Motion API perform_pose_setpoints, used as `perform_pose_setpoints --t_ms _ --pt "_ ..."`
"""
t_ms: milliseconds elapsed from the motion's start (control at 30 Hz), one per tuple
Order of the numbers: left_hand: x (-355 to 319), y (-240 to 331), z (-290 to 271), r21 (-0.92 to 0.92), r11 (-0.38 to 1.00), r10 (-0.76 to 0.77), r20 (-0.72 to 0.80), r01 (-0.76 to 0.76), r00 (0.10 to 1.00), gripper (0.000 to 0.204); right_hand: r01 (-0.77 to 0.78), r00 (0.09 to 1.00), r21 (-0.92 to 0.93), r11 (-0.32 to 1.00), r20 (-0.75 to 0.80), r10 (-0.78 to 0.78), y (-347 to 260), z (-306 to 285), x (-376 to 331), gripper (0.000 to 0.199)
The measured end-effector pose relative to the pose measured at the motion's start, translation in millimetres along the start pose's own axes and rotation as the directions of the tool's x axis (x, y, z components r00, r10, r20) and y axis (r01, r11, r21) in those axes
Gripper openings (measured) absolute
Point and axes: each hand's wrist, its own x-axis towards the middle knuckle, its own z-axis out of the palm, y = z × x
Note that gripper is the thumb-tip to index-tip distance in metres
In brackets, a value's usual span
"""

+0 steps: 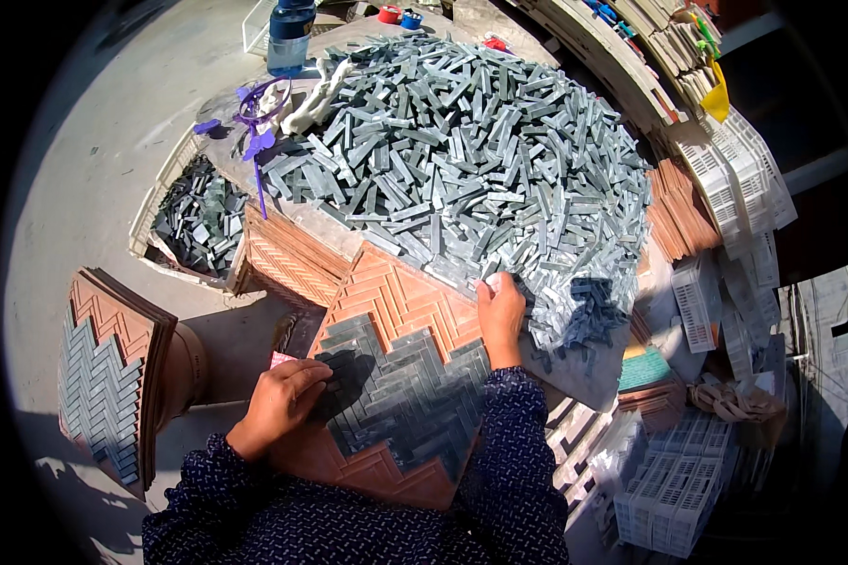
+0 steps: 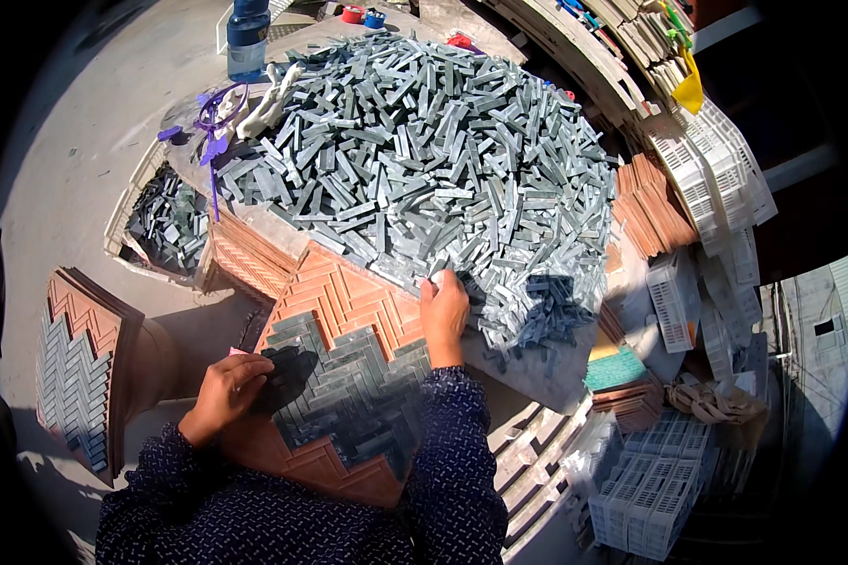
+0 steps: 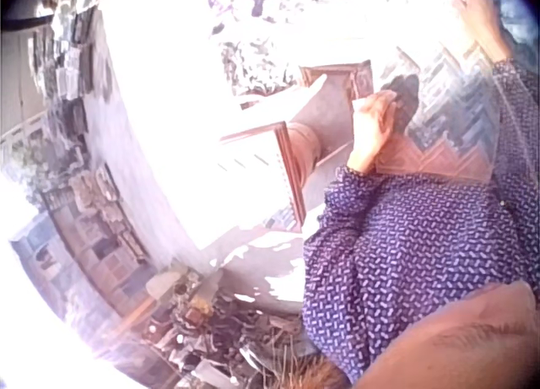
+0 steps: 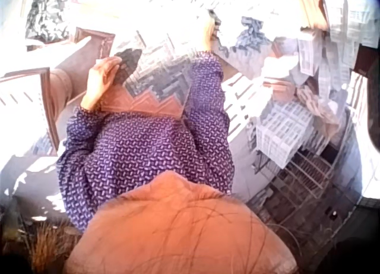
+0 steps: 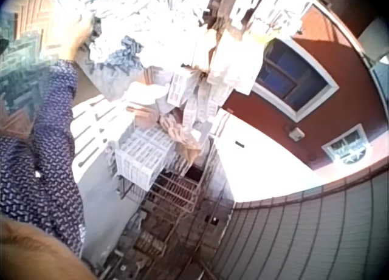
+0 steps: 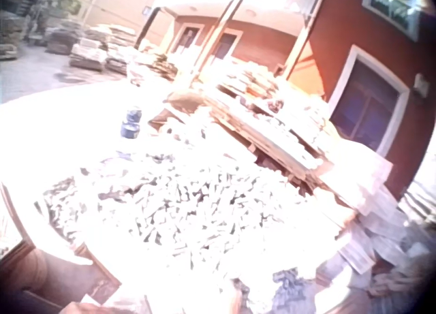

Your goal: The person places small grey rectangular tiles onto a terracotta-colored board, arranging them in a herringbone pattern. The person continues adding tiles one by one to complete the pattern on the board.

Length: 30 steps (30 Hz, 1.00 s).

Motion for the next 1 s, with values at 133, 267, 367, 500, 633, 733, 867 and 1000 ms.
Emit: perform_pose_setpoints --t_ms 133,267,367,500,633,733,867,1000 --pt "-3.0 -2.5 -1.2 0.003 1.0 -0.01 -0.008 0.01 1.0 0.021 -0.118 0.992 -0.339 0.933 -0.007 0.123 -16.1 8.4 7.8 0.034" --pt "-0.4 -1.1 -1.7 -0.018 1.0 -0.005 -0.019 0.004 1.0 0.021 -0.176 0.984 -0.007 0.984 -0.031 0.176 -9.0 4.9 0.3 0.029" --pt "0.6 -4.3 0.8 -0.017 1.0 0.002 -0.006 -0.002 1.0 0.021 0.126 0.984 0.184 0.975 0.103 -0.146 -23.5 0.2 -25.3 0.022" --pt "-6.4 -7.2 -1.8 -0.009 1.0 -0.018 -0.014 0.018 1.0 0.021 0.257 0.88 0.336 0.906 0.306 -0.363 -69.3 9.4 -64.3 0.02" --pt "-0.4 -2.6 2.6 -0.023 1.0 -0.008 0.002 0.008 1.0 0.021 0.307 0.895 0.249 0.919 0.251 -0.368 -79.7 22.0 -82.6 0.023" --pt "-1.8 -4.1 0.8 -0.014 1.0 -0.005 -0.004 0.005 1.0 0.021 0.24 0.896 0.233 0.942 0.321 -0.307 -85.1 29.6 -92.1 0.029" --pt "-4.7 -7.0 -2.3 -0.001 1.0 -0.024 -0.015 0.024 1.0 0.022 0.32 0.874 0.222 0.921 0.307 -0.377 -88.7 29.8 -97.2 0.032" --pt "-4.3 -5.4 -0.1 -0.028 1.0 -0.013 -0.009 0.013 1.0 0.022 0.34 0.854 0.228 0.913 0.332 -0.401 -86.0 26.2 -97.1 0.031"
